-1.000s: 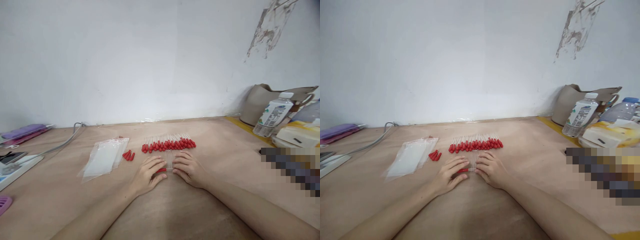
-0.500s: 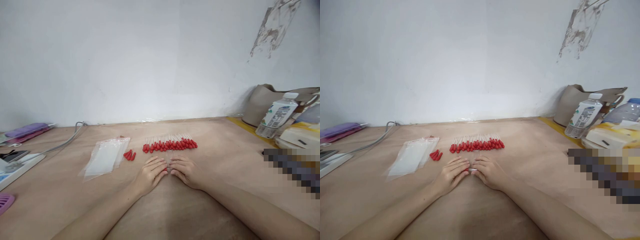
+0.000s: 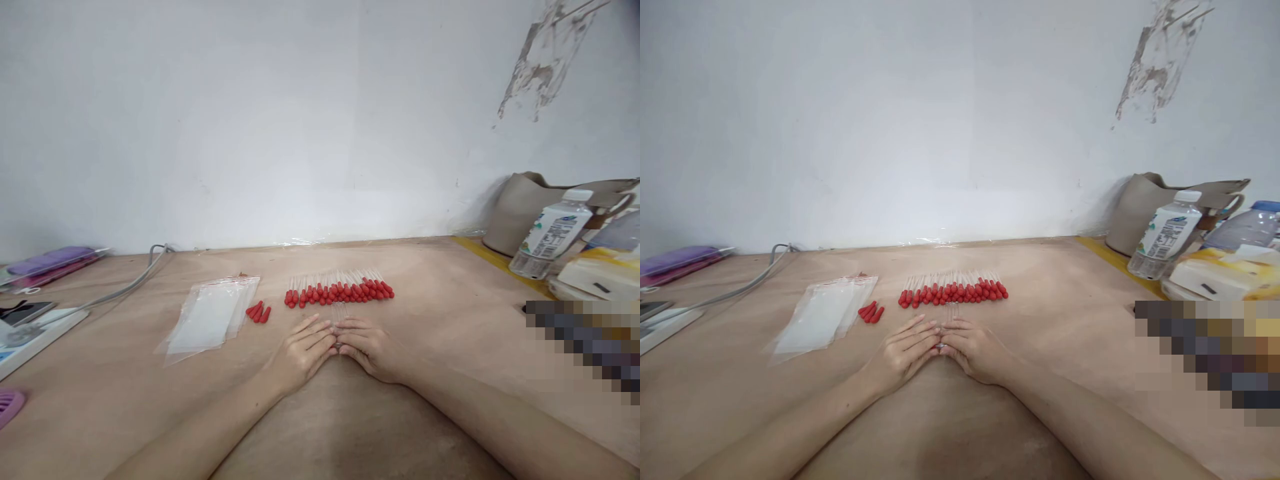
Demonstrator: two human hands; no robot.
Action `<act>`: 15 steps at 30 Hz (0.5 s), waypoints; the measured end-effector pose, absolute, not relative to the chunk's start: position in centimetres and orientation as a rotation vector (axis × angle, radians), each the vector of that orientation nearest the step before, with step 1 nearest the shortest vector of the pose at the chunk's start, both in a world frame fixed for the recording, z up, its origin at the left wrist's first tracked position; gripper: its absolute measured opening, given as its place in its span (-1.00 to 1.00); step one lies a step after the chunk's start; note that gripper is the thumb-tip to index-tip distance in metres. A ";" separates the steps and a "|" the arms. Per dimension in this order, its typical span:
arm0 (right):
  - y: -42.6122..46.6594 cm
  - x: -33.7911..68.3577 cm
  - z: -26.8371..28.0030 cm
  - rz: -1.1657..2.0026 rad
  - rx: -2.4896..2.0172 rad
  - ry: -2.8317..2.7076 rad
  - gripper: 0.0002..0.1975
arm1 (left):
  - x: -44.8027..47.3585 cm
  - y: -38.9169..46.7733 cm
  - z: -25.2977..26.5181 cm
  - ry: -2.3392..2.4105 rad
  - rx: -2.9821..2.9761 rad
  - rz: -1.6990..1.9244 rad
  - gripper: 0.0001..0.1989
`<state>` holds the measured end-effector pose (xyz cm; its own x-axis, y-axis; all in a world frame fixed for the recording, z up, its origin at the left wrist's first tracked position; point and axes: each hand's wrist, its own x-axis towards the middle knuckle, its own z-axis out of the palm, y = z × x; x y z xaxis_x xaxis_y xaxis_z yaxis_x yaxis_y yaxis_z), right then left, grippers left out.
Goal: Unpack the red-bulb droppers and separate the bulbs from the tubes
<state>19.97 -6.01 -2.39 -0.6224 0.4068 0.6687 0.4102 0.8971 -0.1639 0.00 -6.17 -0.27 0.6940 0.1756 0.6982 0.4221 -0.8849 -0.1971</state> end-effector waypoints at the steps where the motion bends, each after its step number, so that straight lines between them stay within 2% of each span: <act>1: -6.0 19.9 -2.5 -0.006 -0.567 -2.298 -0.78 | 0.0 -6.2 -0.2 -0.477 -2.573 -0.989 -0.83; 15: -7.0 20.2 -1.3 -0.195 -0.495 -2.351 -0.86 | -0.5 -6.7 -0.2 -0.527 -2.733 -0.923 -0.86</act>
